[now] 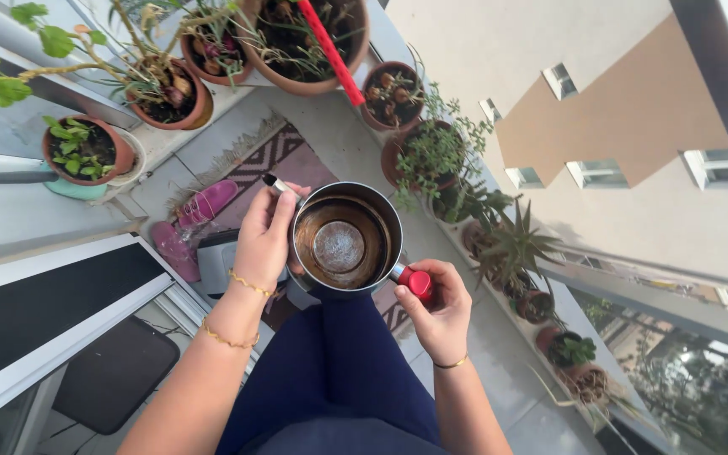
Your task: The person carries a small metal pot of water along a balcony ledge of potted plants and pours water at the base of several pots. They also pick dried leaves and stems from the plants and place the debris in a bag, then open the balcony door while holding the pot.
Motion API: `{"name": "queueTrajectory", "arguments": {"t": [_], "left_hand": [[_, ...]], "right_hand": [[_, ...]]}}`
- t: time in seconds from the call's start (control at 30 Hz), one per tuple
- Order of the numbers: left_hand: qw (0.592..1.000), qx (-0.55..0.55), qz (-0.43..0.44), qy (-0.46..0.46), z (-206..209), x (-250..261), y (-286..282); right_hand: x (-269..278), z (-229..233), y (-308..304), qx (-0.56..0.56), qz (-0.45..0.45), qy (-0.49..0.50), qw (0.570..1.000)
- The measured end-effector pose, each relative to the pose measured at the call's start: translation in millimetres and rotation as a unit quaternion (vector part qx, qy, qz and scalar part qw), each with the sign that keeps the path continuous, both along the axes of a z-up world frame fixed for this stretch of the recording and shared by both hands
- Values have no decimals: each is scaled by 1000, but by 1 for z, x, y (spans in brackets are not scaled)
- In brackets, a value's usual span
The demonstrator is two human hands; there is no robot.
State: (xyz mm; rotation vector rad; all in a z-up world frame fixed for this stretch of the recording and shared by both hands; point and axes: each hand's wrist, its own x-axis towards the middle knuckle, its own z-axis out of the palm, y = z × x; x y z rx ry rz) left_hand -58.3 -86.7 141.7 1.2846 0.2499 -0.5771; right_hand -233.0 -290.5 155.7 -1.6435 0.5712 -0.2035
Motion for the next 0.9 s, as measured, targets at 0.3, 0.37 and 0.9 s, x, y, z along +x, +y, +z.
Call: {"name": "queueTrajectory", "arguments": {"t": [0.3,0.37,0.9], "left_hand": [[987,8,-111,-119,-1,-14,-104],[987,12,-137,-88,2,-21,-126],[964,11,-264,32,1,-14,-223]], "right_hand": [[-54,42,-52,79,-59,41,994],[-66,49,-68,86,-62,49,993],[-85,48,-104,294,-130,35,946]]}}
